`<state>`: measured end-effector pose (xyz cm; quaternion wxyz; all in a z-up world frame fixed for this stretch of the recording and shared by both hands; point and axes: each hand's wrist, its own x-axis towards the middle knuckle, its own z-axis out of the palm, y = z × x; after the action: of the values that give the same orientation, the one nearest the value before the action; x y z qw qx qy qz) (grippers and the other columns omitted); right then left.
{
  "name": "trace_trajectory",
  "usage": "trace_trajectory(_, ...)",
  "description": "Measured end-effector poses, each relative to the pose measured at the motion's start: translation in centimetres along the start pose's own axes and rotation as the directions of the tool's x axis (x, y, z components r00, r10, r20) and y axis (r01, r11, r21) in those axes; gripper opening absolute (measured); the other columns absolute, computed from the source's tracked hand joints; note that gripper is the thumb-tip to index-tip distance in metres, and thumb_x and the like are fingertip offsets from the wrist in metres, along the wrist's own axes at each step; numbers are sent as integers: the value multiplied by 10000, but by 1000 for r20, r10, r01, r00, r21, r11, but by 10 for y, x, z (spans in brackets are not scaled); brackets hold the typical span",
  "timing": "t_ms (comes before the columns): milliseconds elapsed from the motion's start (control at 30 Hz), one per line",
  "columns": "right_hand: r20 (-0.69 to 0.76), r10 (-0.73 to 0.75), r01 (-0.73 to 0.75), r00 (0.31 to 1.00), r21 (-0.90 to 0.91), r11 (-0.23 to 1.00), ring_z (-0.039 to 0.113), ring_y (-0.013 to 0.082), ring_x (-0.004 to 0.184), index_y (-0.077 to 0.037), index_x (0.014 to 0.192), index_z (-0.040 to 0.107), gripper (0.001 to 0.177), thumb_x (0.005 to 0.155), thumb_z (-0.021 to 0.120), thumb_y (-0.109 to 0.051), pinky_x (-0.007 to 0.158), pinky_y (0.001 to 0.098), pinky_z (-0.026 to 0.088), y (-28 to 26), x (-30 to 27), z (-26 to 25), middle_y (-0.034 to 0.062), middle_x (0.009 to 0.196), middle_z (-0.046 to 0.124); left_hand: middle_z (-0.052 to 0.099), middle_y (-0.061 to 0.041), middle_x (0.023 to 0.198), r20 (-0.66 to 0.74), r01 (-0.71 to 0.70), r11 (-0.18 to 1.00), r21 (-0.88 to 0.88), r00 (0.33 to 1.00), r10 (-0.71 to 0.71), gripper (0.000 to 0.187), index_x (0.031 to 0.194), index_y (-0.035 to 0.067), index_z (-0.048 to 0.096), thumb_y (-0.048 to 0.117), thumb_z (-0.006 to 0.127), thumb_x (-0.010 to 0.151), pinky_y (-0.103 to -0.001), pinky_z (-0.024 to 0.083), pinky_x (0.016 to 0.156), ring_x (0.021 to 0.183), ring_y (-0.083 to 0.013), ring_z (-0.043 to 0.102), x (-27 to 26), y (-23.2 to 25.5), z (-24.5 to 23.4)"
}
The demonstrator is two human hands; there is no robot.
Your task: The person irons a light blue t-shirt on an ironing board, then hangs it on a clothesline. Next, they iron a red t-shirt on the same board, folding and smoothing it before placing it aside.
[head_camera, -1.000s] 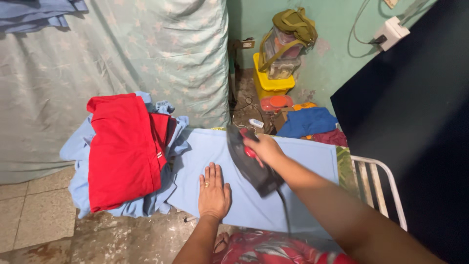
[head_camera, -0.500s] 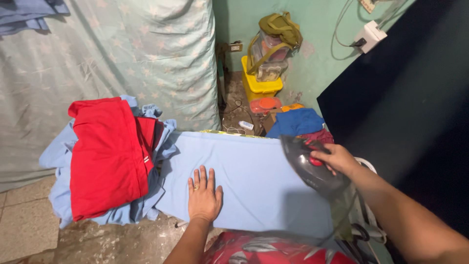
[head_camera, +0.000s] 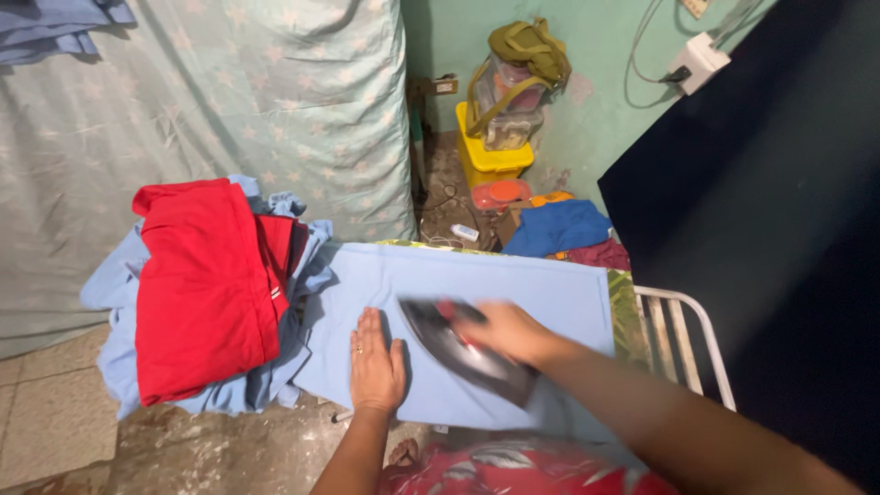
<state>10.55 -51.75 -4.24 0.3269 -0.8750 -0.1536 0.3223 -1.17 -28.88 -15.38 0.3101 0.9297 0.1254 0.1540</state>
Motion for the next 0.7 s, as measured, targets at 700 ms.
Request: trace_trajectory(700, 313, -181, 237, 932, -149, 960, 712, 199, 792, -159, 1181, 707, 488, 799, 747, -459, 749, 374, 553, -28, -43, 12, 71, 888, 762, 507, -138, 1550, 2, 244, 606, -757, 929, -371, 532, 1497, 26, 481, 250, 415, 1018, -354, 287, 1199, 1466, -249, 428, -31, -46, -63)
